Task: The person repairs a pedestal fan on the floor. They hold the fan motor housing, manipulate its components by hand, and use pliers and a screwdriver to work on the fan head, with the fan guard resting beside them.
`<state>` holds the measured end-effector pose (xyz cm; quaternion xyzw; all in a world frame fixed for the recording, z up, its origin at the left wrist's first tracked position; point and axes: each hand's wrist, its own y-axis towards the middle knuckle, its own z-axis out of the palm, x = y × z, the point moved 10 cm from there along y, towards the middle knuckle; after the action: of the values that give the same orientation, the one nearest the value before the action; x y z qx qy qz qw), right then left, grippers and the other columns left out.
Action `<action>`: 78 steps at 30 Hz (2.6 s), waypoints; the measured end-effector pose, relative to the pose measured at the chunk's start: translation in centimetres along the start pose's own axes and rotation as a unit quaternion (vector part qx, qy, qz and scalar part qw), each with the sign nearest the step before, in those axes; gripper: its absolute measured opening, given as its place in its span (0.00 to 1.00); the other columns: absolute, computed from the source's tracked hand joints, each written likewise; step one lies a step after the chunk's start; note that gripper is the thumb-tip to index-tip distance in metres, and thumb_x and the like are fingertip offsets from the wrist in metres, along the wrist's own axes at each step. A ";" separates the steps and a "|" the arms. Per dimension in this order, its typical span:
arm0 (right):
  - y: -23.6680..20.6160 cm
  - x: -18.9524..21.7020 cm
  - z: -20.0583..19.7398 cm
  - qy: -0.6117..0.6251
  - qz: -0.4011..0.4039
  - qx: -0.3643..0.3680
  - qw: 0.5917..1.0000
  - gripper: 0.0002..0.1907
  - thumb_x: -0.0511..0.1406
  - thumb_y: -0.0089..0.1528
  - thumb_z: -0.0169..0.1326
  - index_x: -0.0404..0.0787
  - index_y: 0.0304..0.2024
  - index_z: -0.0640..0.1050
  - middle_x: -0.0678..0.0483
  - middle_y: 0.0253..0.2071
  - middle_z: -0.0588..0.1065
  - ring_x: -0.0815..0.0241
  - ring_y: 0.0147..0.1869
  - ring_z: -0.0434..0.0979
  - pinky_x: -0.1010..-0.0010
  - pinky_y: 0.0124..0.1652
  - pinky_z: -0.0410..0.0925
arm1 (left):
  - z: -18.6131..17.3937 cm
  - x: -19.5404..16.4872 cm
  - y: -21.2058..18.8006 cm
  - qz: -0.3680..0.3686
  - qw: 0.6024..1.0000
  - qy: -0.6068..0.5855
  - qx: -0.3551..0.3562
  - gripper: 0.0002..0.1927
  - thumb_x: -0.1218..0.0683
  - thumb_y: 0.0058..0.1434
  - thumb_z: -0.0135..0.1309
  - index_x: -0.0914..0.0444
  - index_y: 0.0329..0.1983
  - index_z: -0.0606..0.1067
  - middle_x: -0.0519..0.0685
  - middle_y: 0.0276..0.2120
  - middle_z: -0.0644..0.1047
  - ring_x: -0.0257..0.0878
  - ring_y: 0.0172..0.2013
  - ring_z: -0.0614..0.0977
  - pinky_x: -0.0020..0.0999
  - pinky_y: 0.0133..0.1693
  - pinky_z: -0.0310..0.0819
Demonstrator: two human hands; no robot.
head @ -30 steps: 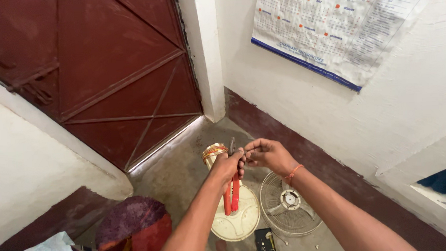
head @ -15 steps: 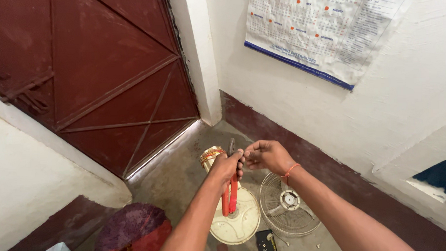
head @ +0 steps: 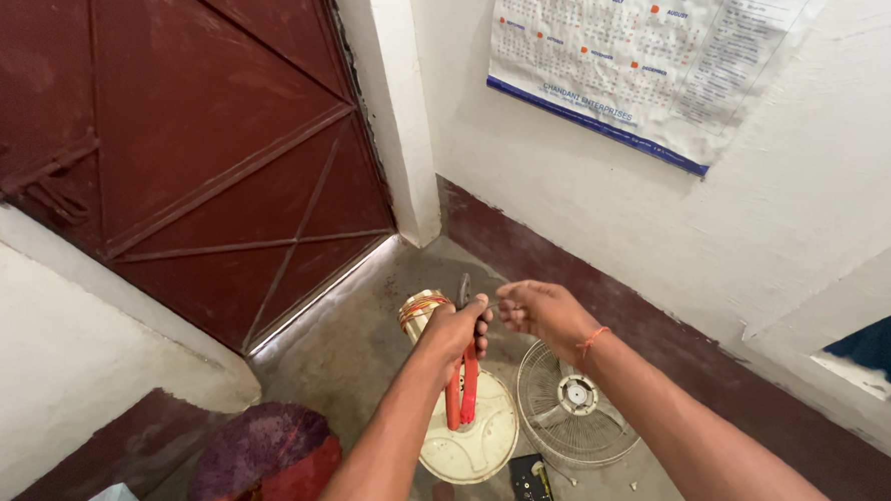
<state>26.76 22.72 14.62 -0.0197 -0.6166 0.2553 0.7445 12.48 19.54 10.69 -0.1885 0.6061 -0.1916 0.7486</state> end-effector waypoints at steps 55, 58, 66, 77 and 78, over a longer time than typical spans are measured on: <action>-1.0 -7.4 2.4 0.274 0.049 -0.006 0.961 0.14 0.33 0.69 0.47 0.32 0.54 0.77 0.53 0.47 0.77 0.64 0.49 0.79 0.73 0.53 0.76 | 0.5 -8.1 -6.6 0.281 0.863 0.409 -0.097 0.12 0.55 0.55 0.60 0.64 0.41 0.79 0.54 0.33 0.84 0.48 0.36 0.86 0.43 0.41 0.79; -1.1 -7.8 2.5 0.273 0.066 -0.016 0.959 0.16 0.34 0.69 0.46 0.34 0.55 0.77 0.54 0.48 0.79 0.66 0.50 0.80 0.75 0.52 0.75 | 0.9 -8.2 -6.7 0.283 0.851 0.432 -0.097 0.11 0.55 0.57 0.59 0.64 0.42 0.79 0.56 0.34 0.83 0.50 0.38 0.86 0.44 0.42 0.79; -1.4 -6.7 3.0 0.286 0.044 0.004 0.957 0.17 0.36 0.69 0.47 0.34 0.55 0.78 0.55 0.48 0.78 0.66 0.50 0.78 0.74 0.52 0.74 | 0.7 -7.7 -6.3 0.263 0.872 0.404 -0.077 0.12 0.54 0.56 0.60 0.63 0.41 0.79 0.55 0.35 0.84 0.48 0.39 0.87 0.42 0.42 0.79; -0.6 -7.1 2.5 0.284 0.029 -0.016 0.958 0.10 0.32 0.67 0.49 0.33 0.47 0.76 0.52 0.41 0.76 0.62 0.46 0.78 0.70 0.52 0.75 | -1.3 -6.2 -3.8 0.258 0.901 0.336 -0.088 0.10 0.55 0.55 0.59 0.64 0.37 0.82 0.51 0.29 0.84 0.39 0.32 0.85 0.35 0.38 0.78; -0.6 -7.3 2.2 0.275 0.031 -0.023 0.961 0.10 0.33 0.67 0.49 0.34 0.47 0.76 0.53 0.40 0.76 0.63 0.44 0.78 0.70 0.50 0.74 | -1.4 -6.1 -3.6 0.260 0.907 0.321 -0.081 0.10 0.55 0.55 0.59 0.64 0.37 0.82 0.50 0.28 0.84 0.38 0.31 0.85 0.35 0.37 0.79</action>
<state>24.13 18.59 8.77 -0.1250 -0.3929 0.2489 0.8764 9.74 19.55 17.33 -0.0123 0.8548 0.0093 0.5187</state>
